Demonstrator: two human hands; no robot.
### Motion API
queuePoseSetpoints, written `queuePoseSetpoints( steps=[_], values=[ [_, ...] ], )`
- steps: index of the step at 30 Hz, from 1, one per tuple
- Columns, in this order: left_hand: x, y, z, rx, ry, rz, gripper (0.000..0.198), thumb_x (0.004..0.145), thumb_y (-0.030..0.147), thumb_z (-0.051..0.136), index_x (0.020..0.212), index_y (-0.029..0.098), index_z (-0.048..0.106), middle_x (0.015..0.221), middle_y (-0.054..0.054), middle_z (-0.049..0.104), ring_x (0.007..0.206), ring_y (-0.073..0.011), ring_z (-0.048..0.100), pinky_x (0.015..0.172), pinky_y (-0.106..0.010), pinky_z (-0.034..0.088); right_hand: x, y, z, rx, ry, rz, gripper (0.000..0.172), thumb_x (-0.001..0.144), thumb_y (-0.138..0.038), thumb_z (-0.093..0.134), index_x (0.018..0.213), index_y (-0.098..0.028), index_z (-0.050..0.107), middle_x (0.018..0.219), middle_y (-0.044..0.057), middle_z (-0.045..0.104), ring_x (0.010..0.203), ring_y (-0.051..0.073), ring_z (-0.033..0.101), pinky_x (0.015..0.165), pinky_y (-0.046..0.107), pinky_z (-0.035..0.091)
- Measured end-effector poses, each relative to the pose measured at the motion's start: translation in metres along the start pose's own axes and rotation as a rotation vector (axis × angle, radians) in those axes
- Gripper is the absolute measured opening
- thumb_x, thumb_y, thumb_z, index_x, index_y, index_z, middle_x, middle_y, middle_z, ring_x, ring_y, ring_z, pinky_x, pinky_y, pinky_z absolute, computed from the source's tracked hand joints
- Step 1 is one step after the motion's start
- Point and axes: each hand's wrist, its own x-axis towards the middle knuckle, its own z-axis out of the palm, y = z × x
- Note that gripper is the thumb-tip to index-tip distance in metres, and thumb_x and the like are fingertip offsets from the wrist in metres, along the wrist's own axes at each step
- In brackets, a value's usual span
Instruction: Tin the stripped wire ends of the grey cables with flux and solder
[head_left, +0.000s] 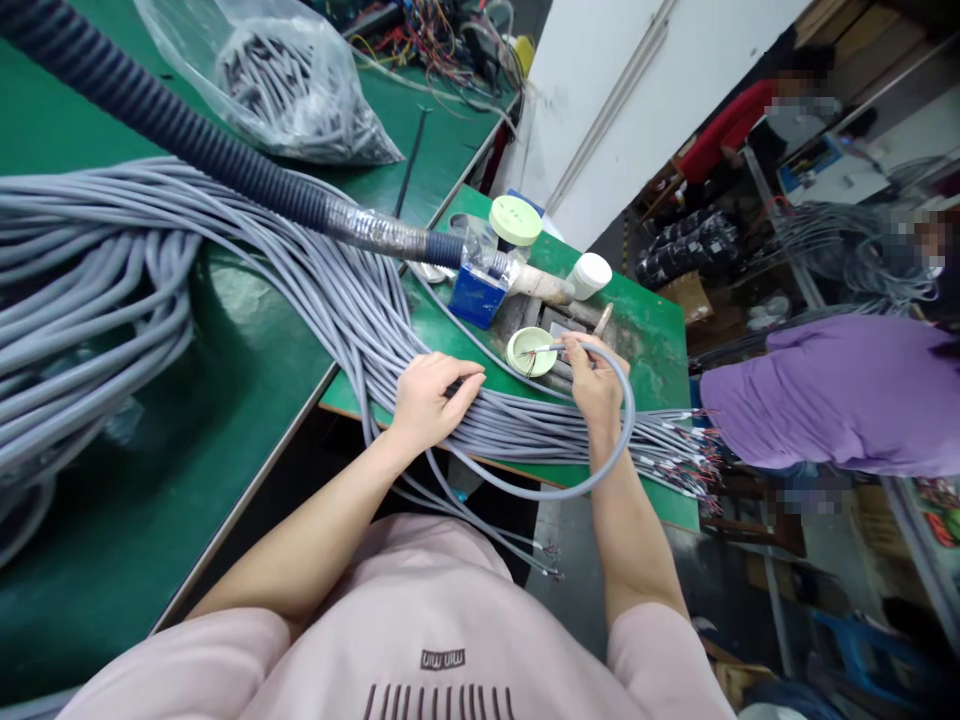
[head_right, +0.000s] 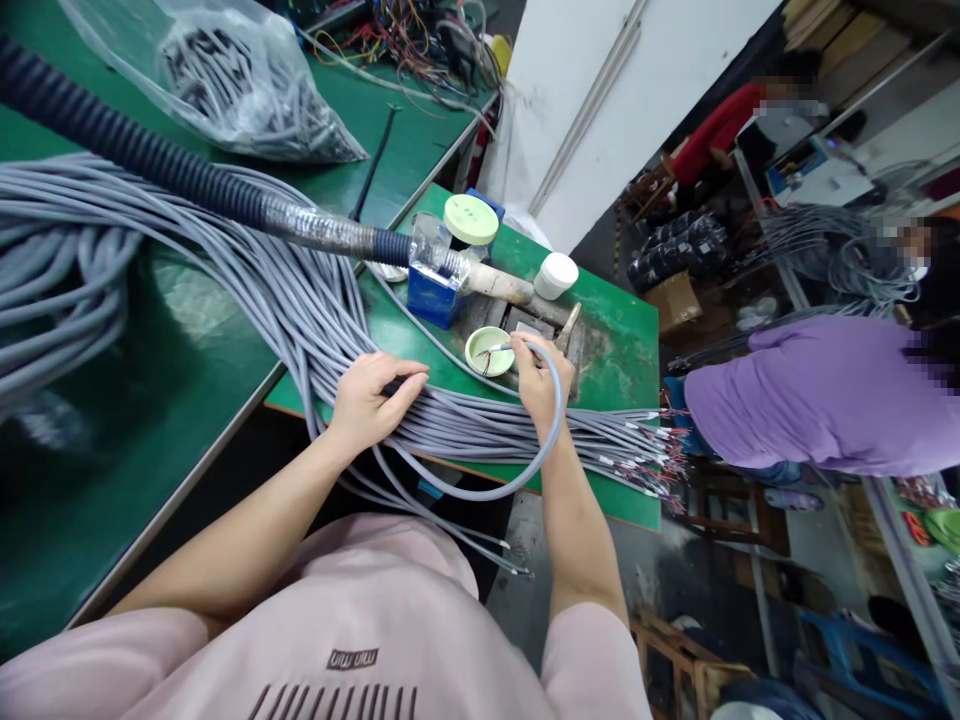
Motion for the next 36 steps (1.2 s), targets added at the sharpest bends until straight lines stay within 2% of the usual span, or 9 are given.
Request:
queuePoseSetpoints(
  steps=[12,19,25,32,36],
  values=[
    [0.000,0.000,0.000,0.006,-0.018,-0.032,0.019,0.089,0.030,0.054,0.084,0.020,0.069,0.075,-0.002,0.072,0.071,-0.0162,0.063,0.070,-0.033,0.042,-0.005,0.007,0.001,-0.044,-0.022,0.011,0.027,0.089,-0.040,0.056,0.091,-0.020,0.073,0.086,0.005,0.076,0.080,0.020,0.070,0.076,0.032,0.054],
    [-0.001,0.000,0.000,0.004,-0.029,-0.042,0.018,0.089,0.030,0.054,0.084,0.021,0.069,0.076,-0.003,0.072,0.072,-0.0166,0.063,0.072,-0.033,0.042,-0.003,0.001,0.001,-0.025,0.003,0.053,0.026,0.088,-0.038,0.055,0.086,-0.019,0.072,0.082,0.004,0.076,0.072,0.018,0.069,0.069,0.030,0.055],
    [-0.001,0.001,0.000,-0.002,-0.023,-0.033,0.018,0.089,0.029,0.054,0.084,0.020,0.069,0.076,-0.002,0.072,0.072,-0.0165,0.062,0.071,-0.032,0.041,-0.003,-0.003,0.001,-0.014,0.012,0.060,0.024,0.088,-0.036,0.055,0.084,-0.018,0.071,0.082,0.004,0.076,0.073,0.018,0.070,0.070,0.030,0.056],
    [0.001,0.002,-0.001,0.011,-0.016,-0.018,0.018,0.089,0.029,0.054,0.084,0.020,0.068,0.076,-0.002,0.072,0.071,-0.0165,0.063,0.070,-0.033,0.042,0.007,-0.014,-0.022,-0.038,0.140,-0.004,0.025,0.091,-0.038,0.054,0.089,-0.019,0.071,0.082,0.003,0.074,0.071,0.017,0.068,0.068,0.030,0.056],
    [0.001,0.002,-0.002,0.004,-0.008,-0.014,0.015,0.089,0.028,0.056,0.084,0.021,0.068,0.077,-0.002,0.073,0.072,-0.0166,0.064,0.071,-0.033,0.042,0.019,-0.003,-0.035,-0.092,0.206,-0.018,0.028,0.091,-0.041,0.052,0.088,-0.020,0.070,0.080,0.003,0.073,0.073,0.017,0.068,0.071,0.031,0.056]
  ],
)
